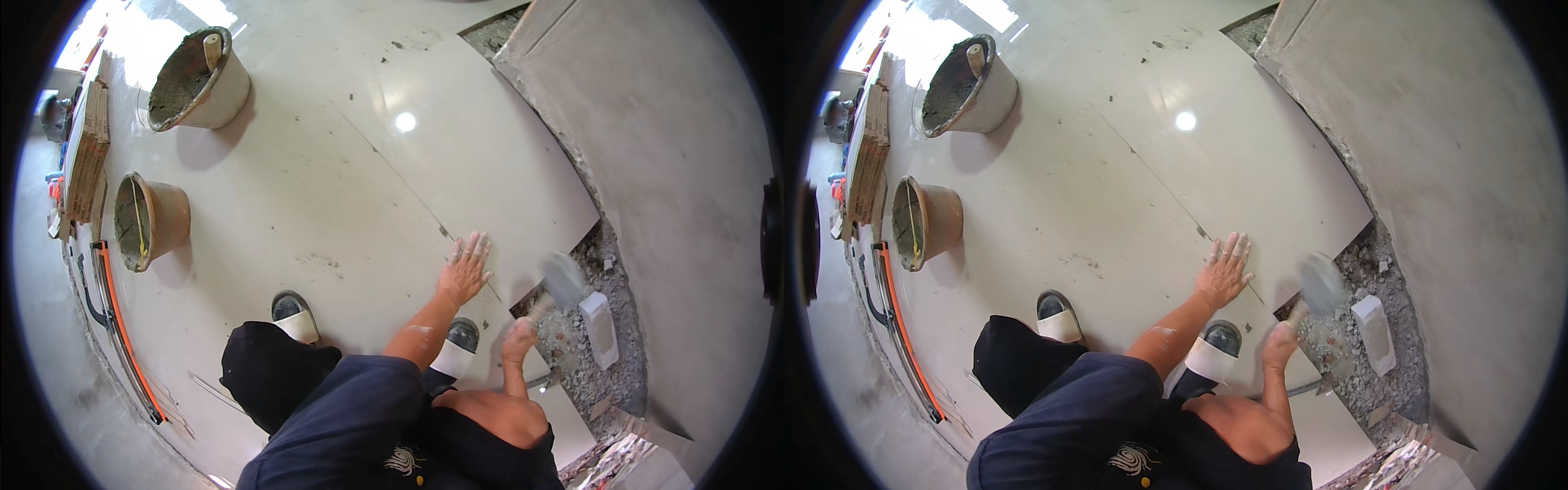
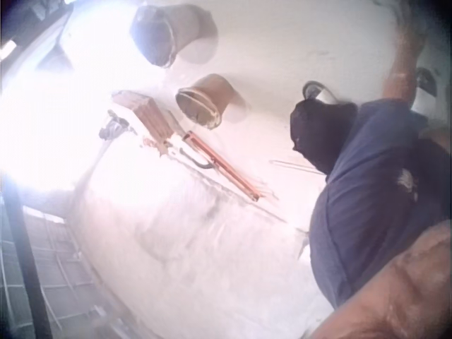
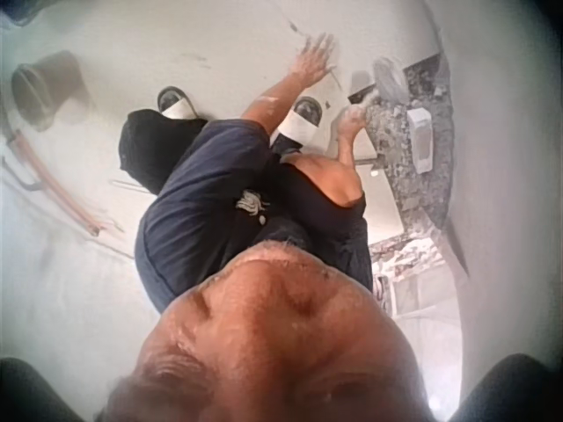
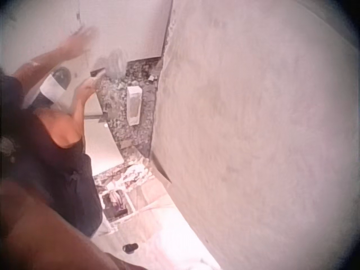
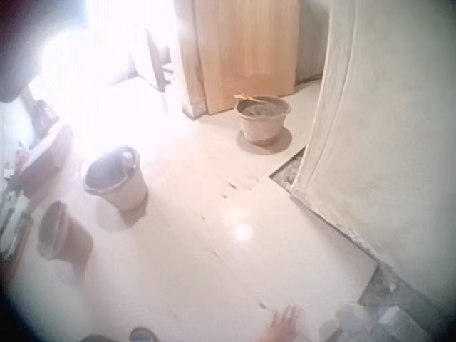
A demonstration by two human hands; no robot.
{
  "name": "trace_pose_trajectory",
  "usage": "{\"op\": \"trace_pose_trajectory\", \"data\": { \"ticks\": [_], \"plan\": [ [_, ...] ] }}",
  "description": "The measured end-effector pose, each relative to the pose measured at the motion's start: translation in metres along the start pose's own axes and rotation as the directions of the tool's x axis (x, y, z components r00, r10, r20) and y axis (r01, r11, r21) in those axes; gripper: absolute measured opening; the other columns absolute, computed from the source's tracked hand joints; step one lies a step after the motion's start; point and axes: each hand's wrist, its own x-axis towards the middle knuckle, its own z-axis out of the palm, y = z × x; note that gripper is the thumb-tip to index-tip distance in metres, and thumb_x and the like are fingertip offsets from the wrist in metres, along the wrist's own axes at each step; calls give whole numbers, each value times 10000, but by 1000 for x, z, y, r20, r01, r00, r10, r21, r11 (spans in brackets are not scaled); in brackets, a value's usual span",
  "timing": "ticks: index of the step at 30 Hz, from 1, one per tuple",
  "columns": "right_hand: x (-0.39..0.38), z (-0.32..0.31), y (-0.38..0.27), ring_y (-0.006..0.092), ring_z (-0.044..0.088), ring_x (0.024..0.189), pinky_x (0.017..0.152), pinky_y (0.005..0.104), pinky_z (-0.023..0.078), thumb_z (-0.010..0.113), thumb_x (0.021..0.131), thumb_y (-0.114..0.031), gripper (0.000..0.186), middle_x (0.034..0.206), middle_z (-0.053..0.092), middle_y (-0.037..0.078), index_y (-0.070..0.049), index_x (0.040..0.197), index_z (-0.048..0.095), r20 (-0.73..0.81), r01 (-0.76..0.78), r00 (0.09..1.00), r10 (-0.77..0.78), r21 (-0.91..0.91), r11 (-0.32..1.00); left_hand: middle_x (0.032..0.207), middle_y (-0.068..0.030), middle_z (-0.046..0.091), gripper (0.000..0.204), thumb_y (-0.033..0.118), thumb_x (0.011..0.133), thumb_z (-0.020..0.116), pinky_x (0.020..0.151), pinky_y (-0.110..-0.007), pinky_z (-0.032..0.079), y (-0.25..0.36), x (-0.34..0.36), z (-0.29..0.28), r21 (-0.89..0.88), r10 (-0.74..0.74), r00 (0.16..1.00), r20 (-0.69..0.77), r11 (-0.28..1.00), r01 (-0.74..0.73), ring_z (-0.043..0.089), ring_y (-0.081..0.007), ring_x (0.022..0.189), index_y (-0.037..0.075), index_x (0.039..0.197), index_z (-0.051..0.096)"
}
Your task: The person places a large white tile onto a cemented floor area, adjusts its position by hand, and uses a rubber mallet to tap the tile into place. They spread cement with a trowel and continue tapping the tile to ensure it is level and secure.
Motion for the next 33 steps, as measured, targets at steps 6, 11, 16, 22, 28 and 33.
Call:
{"op": "trace_pose_trajectory", "data": {
  "ticks": [6, 11, 16, 22, 28, 33],
  "plan": [
    [-1, 14, -23, 210, 506, 589, 575, 370, 424, 449, 965, -331, 425, 620, 496, 78, 34, 763, 530, -159, -64, 985, 63, -2, 998, 1599, -116, 129, 671, 488, 1008, 248, 1188, -492, 63, 1, -1, -1, 9, 5, 1000, 4, 1000, -5, 43, -286, 1484, 63, 1522, 184],
    [-2, 17, -38, 174, 443, 565, 519, 356, 372, 450, 984, -360, 457, 599, 450, 40, 43, 793, 545, 99, -57, 991, 94, -324, 944, 1599, -114, 134, 666, 483, 1009, 246, 1188, -492, 67, -1, 0, -4, -25, 17, 999, 52, 1000, -16, 46, -288, 1484, 64, 1523, 186],
    [8, 23, -32, 173, 447, 562, 529, 360, 379, 444, 985, -404, 490, 583, 436, 28, 10, 737, 528, -94, 55, 993, -65, -106, 993, 1598, -119, 131, 664, 474, 1009, 260, 1188, -493, 68, 1, -2, -3, -18, 12, 1000, -11, 1000, -12, 52, -291, 1483, 54, 1519, 192],
    [12, 25, -7, 149, 446, 514, 497, 327, 377, 447, 978, -433, 499, 551, 426, 4, -45, 669, 496, -149, 154, 966, -209, -318, 936, 1599, -107, 144, 676, 495, 997, 290, 1186, -490, 81, -2, 3, 2, 21, -6, 999, -33, 1000, 7, 57, -284, 1484, 72, 1519, 211],
    [14, 25, -30, 270, 544, 635, 625, 432, 433, 468, 972, -386, 486, 667, 552, 132, 50, 795, 588, -31, 85, 995, -98, -288, 954, 1599, -121, 131, 705, 506, 995, 290, 1190, -484, 54, 0, -1, 0, -54, 9, 1000, -15, 998, -10, 35, -287, 1485, 49, 1521, 180],
    [32, 19, -84, 202, 550, 615, 585, 363, 444, 474, 980, -347, 404, 645, 513, 65, 30, 886, 583, -79, 39, 996, -47, -102, 994, 1604, -141, 72, 932, 666, 910, 353, 1198, -465, 28, -34, 47, -44, -8, -59, 997, 53, 998, 59, 1, -294, 1484, 14, 1524, 95]
  ]
}}
